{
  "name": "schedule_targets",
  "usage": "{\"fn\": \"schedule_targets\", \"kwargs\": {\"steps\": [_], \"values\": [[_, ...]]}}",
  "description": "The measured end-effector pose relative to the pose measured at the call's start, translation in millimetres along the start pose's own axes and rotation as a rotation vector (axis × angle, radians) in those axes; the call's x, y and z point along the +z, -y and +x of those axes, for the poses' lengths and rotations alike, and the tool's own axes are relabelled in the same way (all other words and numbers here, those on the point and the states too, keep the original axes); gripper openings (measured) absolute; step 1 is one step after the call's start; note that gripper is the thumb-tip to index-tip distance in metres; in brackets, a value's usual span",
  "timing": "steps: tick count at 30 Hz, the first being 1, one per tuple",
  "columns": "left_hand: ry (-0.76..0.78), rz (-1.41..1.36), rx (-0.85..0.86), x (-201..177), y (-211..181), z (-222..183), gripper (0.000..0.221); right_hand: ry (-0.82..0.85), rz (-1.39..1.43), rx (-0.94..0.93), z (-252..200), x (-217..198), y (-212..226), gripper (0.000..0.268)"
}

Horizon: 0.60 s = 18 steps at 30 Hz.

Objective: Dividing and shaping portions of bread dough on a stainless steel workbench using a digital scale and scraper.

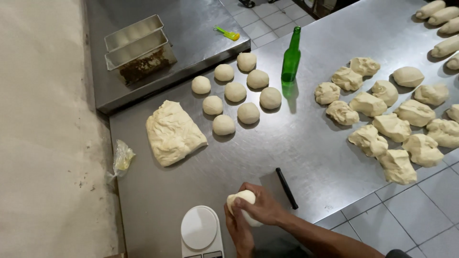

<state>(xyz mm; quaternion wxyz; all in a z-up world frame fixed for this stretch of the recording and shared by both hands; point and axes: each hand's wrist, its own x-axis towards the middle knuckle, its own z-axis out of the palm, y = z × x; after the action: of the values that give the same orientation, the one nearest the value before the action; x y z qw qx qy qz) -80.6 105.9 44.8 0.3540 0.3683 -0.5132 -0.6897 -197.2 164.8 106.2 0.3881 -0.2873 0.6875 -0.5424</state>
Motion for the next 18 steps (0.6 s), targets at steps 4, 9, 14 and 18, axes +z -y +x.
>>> {"fn": "schedule_targets", "kwargs": {"steps": [4, 9, 14, 18], "values": [[-0.199, -0.062, -0.102, -3, -16, 16, 0.047, 0.127, 0.001, -0.309, -21, -13, 23, 0.066], [-0.282, -0.041, -0.024, -8, 13, 12, 0.043, -0.032, 0.024, -0.369, -37, 1, 12, 0.065], [0.175, 0.074, 0.108, -17, 37, 7, 0.055, -0.267, 0.256, -0.164, -39, -13, -2, 0.023], [0.248, 0.076, -0.074, -33, 1, -22, 0.074, -0.357, 0.175, -0.373, -51, -28, 7, 0.018]]}}
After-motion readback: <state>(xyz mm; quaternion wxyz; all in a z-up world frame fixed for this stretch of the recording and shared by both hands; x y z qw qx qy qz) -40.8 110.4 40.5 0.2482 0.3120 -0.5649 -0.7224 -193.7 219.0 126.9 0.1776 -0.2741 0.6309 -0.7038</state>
